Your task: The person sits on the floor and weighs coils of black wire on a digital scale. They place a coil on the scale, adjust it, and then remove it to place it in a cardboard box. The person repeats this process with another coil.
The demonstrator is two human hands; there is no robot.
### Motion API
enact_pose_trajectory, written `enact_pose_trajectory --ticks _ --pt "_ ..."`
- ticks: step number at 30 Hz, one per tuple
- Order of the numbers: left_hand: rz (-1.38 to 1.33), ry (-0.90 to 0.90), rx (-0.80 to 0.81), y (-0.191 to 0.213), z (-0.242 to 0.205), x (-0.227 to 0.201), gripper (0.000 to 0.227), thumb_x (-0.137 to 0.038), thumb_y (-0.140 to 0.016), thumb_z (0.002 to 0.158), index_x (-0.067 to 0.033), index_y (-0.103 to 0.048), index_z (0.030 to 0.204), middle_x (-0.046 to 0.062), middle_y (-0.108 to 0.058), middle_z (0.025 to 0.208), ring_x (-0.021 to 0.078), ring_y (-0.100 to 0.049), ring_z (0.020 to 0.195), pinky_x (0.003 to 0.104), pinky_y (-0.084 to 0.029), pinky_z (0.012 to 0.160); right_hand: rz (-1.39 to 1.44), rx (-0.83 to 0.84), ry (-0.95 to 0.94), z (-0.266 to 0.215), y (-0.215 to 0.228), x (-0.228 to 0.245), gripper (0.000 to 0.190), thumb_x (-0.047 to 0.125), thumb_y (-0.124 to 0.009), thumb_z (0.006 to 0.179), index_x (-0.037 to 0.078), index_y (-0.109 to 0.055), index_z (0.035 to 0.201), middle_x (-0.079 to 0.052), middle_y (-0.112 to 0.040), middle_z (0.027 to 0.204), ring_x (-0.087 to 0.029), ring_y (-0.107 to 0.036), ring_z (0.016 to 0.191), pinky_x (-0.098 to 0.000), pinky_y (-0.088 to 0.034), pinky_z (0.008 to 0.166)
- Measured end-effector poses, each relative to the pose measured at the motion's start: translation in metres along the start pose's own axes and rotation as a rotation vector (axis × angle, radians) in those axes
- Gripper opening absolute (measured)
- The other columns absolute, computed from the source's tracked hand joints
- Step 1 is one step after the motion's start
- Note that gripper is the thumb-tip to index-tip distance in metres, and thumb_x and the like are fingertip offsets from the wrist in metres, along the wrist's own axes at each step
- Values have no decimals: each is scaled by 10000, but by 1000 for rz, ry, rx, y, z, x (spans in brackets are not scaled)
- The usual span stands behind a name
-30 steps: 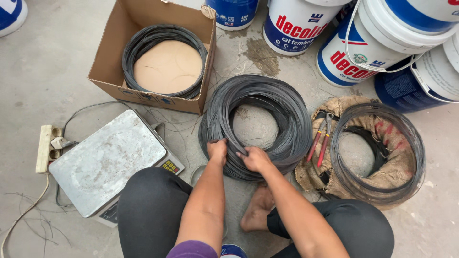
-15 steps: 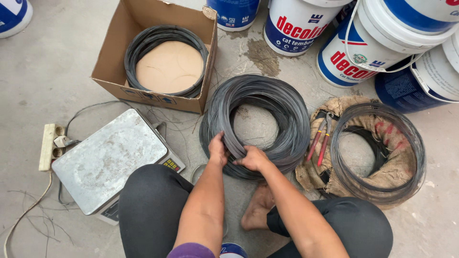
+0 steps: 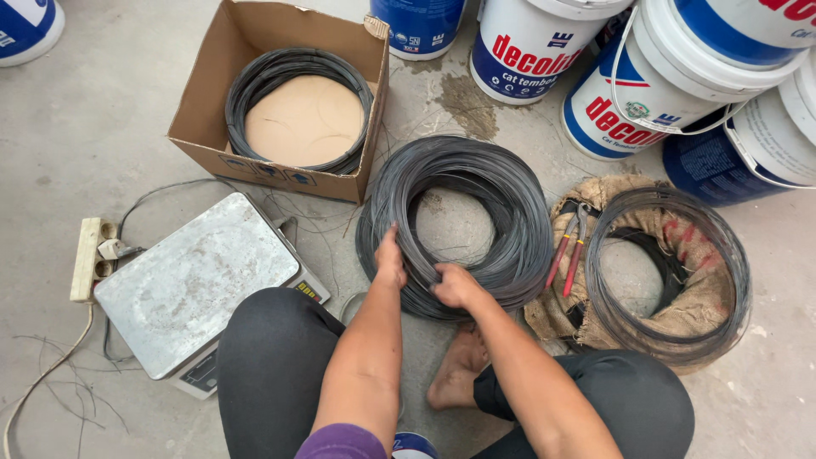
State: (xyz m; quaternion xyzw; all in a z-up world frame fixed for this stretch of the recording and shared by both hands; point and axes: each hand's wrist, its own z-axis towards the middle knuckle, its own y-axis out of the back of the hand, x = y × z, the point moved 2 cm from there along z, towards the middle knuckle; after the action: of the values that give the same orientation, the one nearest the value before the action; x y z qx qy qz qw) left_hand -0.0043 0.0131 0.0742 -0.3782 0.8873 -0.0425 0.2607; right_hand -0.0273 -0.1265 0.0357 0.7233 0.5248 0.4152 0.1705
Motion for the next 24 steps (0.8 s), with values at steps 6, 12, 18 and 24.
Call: enact_pose_trajectory --ticks 6,12,18,24 --pt "355 -69 -93 12 72 36 837 -396 -787 642 7 -422 1279 218 -416 1307 360 -392 1232 463 -364 964 -241 -76 -40 -19 -16 23 344 208 -453 749 75 -540 1053 -157 -602 1016 -344 -550 1054 -426 -472 875" --pt "385 -85 -150 7 46 16 939 -648 -655 666 -153 -303 1382 236 -288 1372 397 -280 1287 471 -269 1048 -271 -264 -39 -19 -16 36 275 168 -431 755 55 -472 1002 -163 -594 956 -343 -557 997 -426 -469 841" --pt "295 -46 -182 22 56 22 950 -699 -548 719 -83 -292 1395 227 -268 1408 359 -249 1318 442 -230 1066 -169 -263 -109 -31 -11 33 399 301 -452 773 42 -437 1077 -189 -613 972 -365 -580 978 -461 -431 880" --pt "179 -71 -134 4 24 6 795 -537 -574 765 6 -392 1317 213 -354 1387 327 -312 1303 431 -268 1059 40 -184 -176 -54 28 61 487 465 -524 744 117 -531 1084 -181 -618 1041 -362 -562 1046 -442 -446 869"
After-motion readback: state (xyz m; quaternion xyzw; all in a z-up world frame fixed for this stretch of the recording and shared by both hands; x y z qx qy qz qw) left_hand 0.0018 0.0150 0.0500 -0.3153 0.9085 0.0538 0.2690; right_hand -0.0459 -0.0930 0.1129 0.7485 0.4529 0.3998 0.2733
